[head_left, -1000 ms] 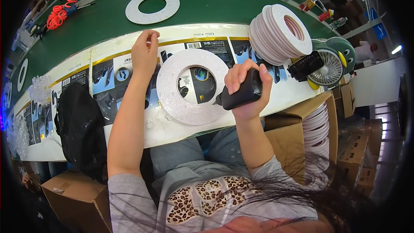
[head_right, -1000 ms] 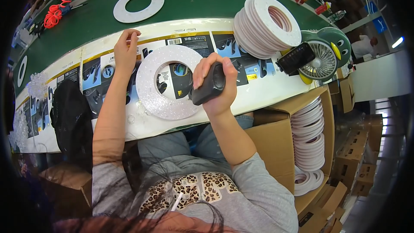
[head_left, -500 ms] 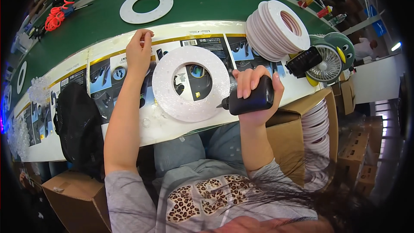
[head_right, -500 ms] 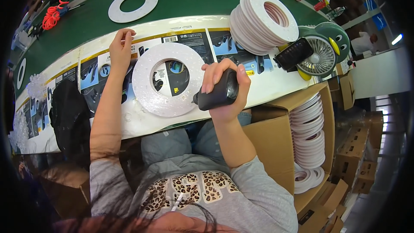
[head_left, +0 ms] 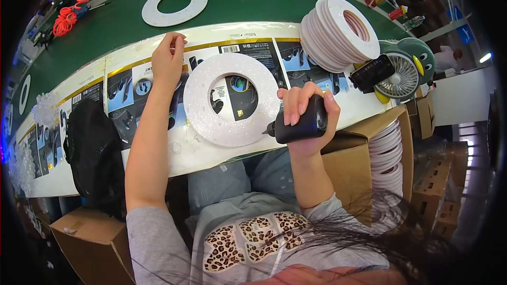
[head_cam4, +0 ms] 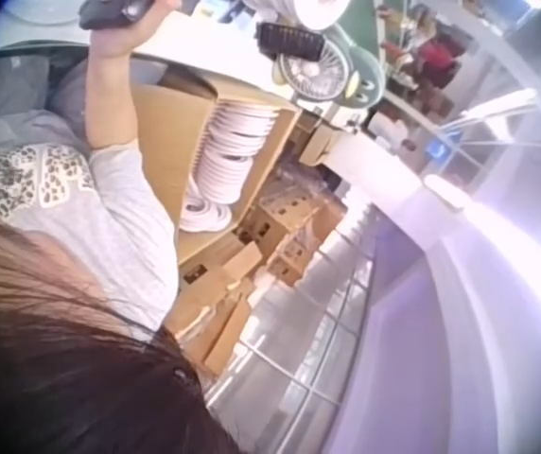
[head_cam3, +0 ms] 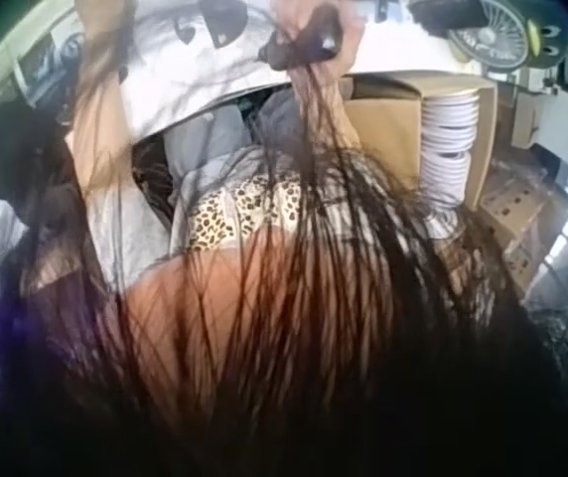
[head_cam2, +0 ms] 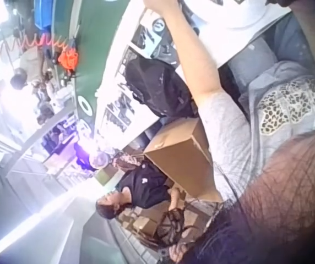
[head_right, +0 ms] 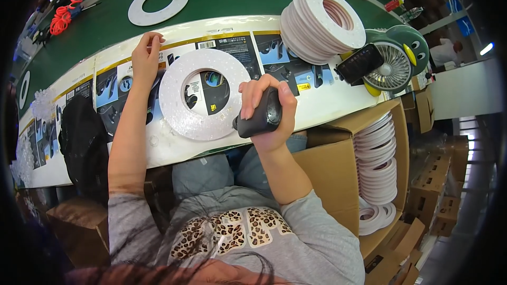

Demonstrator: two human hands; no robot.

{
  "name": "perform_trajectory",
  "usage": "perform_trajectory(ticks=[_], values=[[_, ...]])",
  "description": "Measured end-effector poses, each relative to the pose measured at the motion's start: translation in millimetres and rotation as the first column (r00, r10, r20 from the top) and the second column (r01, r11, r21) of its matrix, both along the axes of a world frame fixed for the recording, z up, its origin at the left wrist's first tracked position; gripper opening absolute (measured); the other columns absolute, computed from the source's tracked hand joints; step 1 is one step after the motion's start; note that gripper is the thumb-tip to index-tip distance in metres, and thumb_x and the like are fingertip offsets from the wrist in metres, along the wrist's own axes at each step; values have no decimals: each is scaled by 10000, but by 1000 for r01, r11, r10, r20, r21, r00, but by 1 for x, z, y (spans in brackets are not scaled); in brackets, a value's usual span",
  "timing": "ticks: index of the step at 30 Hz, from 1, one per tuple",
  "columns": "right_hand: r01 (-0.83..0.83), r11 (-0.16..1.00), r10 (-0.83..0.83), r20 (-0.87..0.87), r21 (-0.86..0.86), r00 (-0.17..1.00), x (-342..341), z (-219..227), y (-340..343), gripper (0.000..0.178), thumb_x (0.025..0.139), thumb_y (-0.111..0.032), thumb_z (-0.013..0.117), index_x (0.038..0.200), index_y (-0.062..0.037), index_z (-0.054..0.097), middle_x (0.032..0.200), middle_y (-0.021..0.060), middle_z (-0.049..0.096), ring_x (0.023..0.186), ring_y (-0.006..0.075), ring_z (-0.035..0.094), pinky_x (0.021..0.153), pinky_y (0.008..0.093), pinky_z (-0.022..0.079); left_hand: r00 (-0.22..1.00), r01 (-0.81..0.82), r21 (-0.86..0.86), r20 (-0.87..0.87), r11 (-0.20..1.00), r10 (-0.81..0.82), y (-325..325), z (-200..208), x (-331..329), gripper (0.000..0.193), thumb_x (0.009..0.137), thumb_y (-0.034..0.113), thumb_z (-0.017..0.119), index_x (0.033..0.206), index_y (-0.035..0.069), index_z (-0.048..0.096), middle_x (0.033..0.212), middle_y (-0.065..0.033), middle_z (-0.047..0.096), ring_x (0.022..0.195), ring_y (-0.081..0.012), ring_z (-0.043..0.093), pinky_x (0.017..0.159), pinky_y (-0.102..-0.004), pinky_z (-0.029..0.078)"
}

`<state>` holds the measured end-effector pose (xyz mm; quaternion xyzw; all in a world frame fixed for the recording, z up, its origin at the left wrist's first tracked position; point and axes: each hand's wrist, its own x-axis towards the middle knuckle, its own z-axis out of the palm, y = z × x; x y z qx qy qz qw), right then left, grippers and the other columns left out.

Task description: Applying sealant or adhesive to circular lighting fixture components on an assembly line.

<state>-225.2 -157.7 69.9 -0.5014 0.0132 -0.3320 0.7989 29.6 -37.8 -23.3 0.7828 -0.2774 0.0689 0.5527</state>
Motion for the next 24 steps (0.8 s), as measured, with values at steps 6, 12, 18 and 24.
perform_trajectory(ticks=[6, 12, 18, 24], values=[[5, 1000, -5, -7, -4, 1000, 1, -1, 0, 412, 940, -378, 276, 659, -111, 416, 508, 15, 414, 491, 131, 383, 842, 336, 333, 1000, 3, 2, -16, 1000, -3, 0, 1, 0, 171, 938, 163, 513, 957, 30, 618, 854, -77, 678, 734, -171, 621, 687, -279, 486], [8, 1000, -8, 3, -19, 1000, 1, -2, -1, 414, 941, -383, 275, 662, -112, 416, 510, 13, 415, 496, 130, 382, 835, 330, 333, 1000, 4, -14, -23, 1000, -4, 0, 1, 0, 164, 928, 151, 520, 945, 23, 621, 832, -80, 678, 716, -179, 624, 687, -283, 487], [9, 999, -10, -14, -36, 1000, 2, -4, -2, 414, 944, -384, 270, 670, -111, 417, 519, 18, 421, 505, 135, 394, 845, 327, 337, 998, 7, -5, -56, 1000, -7, 0, 1, 0, 174, 939, 163, 511, 956, 28, 620, 852, -76, 679, 738, -163, 618, 689, -276, 482], [46, 999, -46, -3, -6, 999, -1, 1, -6, 421, 951, -380, 261, 677, -102, 420, 541, 29, 435, 522, 144, 414, 852, 336, 351, 998, 13, -8, -54, 1000, -14, 0, 0, 1, 175, 941, 165, 510, 959, 28, 617, 854, -81, 681, 753, -166, 629, 699, -276, 485]])
